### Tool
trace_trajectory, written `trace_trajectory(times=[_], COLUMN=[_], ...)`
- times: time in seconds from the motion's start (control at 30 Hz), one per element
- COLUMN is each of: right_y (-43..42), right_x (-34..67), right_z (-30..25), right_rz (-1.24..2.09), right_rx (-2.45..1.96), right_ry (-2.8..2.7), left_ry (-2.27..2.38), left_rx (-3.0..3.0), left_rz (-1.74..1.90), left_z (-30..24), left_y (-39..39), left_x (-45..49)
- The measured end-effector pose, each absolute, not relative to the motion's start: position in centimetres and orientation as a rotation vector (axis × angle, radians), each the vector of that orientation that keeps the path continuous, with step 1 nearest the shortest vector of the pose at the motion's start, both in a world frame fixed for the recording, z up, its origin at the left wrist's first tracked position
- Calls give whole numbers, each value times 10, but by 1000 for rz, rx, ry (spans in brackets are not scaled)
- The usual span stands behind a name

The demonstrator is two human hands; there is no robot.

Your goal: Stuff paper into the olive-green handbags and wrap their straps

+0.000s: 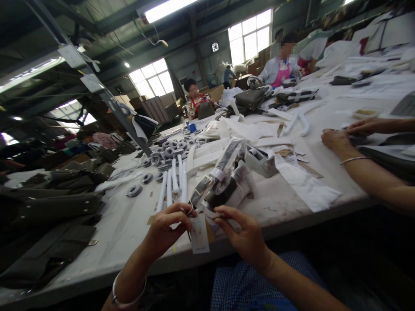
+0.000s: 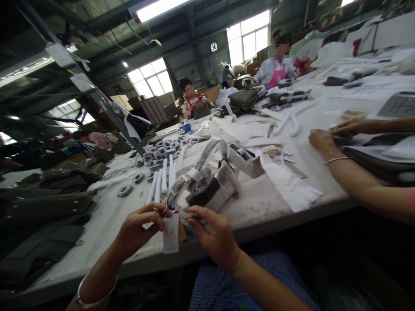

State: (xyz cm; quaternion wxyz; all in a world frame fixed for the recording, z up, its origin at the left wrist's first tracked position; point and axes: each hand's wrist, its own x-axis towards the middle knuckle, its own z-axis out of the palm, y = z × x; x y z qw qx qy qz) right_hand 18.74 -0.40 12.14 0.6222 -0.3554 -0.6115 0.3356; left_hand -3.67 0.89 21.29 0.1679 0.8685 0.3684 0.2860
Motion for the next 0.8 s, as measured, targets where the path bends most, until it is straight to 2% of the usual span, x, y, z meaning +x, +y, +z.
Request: trace_trajectory(times=[0.3,0.6,0.8], right_y=[-5,-7,-14], right_x=[190,190,180], right_z=[124,122,125], right_rz=[562,583,766], right_rx=[-450,-434,-553], right_ry=[-1793,-1817,-1628], left_ry=[1088,1089,1136], left_rx=[2499,2469,2478], left_rz=[799,799,868], left_z=[221,222,215], left_y=[6,5,5], left_x=[-29,-27,-24])
